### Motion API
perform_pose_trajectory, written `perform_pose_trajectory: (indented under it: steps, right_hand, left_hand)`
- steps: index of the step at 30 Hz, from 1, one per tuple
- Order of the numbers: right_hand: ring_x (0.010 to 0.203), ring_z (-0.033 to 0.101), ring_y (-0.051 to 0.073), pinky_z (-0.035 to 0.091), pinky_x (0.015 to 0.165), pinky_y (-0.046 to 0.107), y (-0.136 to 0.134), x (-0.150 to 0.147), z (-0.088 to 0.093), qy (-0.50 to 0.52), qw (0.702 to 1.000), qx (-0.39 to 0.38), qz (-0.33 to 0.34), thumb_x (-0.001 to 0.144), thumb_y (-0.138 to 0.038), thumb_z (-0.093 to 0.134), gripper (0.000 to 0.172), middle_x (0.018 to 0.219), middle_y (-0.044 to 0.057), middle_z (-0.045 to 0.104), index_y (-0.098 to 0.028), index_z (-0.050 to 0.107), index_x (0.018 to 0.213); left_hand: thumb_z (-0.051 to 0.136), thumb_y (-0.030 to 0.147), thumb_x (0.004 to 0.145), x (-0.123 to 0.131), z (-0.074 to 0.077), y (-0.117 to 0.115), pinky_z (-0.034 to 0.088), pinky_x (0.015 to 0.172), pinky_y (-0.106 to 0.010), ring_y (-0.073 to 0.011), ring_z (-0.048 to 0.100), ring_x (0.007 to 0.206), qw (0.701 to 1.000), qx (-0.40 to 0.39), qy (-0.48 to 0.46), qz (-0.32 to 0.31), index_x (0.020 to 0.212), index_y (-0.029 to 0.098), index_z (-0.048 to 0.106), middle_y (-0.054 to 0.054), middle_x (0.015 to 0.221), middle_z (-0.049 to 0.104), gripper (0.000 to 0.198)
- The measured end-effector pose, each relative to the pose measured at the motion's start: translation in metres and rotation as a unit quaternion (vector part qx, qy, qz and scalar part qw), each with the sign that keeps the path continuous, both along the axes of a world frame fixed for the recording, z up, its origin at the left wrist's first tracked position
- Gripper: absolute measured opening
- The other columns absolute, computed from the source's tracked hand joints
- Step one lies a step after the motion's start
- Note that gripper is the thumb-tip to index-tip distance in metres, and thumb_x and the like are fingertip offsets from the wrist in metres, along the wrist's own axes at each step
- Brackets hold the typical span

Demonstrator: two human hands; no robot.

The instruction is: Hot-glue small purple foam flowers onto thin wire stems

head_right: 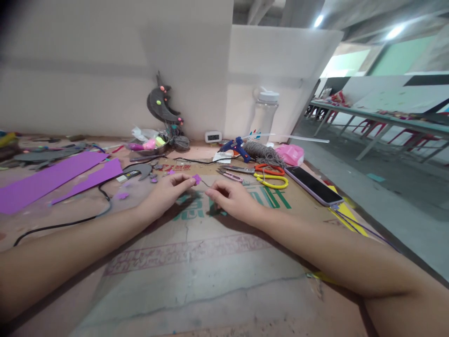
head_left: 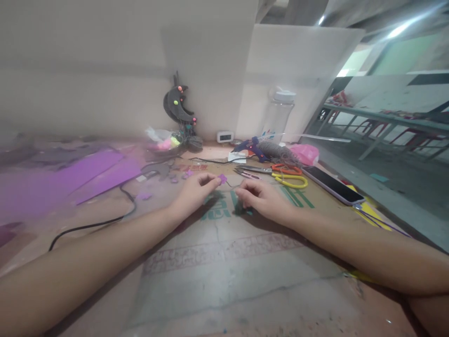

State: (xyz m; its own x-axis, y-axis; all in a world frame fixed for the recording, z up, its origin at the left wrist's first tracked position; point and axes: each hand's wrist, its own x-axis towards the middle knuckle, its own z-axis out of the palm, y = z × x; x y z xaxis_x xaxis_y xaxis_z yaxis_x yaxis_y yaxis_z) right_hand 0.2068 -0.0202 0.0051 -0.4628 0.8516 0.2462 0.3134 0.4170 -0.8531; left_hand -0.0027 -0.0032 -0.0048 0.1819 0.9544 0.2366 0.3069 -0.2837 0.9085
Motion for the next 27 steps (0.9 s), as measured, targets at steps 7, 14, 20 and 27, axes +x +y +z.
perform_pose_trajectory:
  steps: [7,14,20,27]
  right_hand:
    - [0.063,0.056,0.006,0.052,0.058,0.025,0.006,-0.002,-0.006,0.054,0.998,-0.008,0.027,0.087,-0.026,0.057,0.051,0.139,0.01,0.051,-0.026,0.041,0.136]
    - [0.062,0.058,0.011,0.046,0.056,0.024,0.006,-0.007,-0.01,0.044,0.996,-0.066,0.043,0.085,-0.026,0.058,0.033,0.078,0.001,0.064,-0.014,0.058,0.116]
    - [0.053,0.049,0.01,0.039,0.051,0.023,0.011,-0.003,-0.007,-0.022,0.997,-0.019,-0.07,0.085,-0.033,0.058,0.017,0.06,-0.004,0.054,-0.016,0.063,0.082]
    - [0.048,0.041,0.009,0.033,0.046,0.022,0.011,-0.001,-0.007,0.001,0.995,0.012,-0.096,0.087,-0.041,0.056,0.023,0.057,-0.006,0.047,-0.018,0.058,0.085]
  left_hand:
    - [0.058,0.043,0.086,0.002,0.003,-0.012,0.049,0.077,-0.03,-0.0184,0.065,0.08,0.993,0.044,0.065,-0.083,0.083,0.02,0.07,-0.003,0.084,0.073,0.026]
    - [0.054,0.044,0.089,0.003,0.008,-0.022,0.05,0.08,-0.03,-0.0185,0.067,0.082,0.986,0.057,0.101,-0.122,0.083,0.021,0.07,-0.003,0.084,0.075,0.028]
    - [0.059,0.04,0.084,0.003,0.004,-0.011,0.046,0.085,-0.03,-0.0196,0.063,0.09,0.994,0.079,0.056,-0.053,0.078,0.019,0.066,-0.005,0.092,0.07,0.022]
    - [0.056,0.043,0.084,0.002,-0.002,-0.003,0.044,0.068,-0.028,-0.0172,0.058,0.071,1.0,0.017,0.008,-0.019,0.073,0.019,0.061,-0.001,0.072,0.064,0.026]
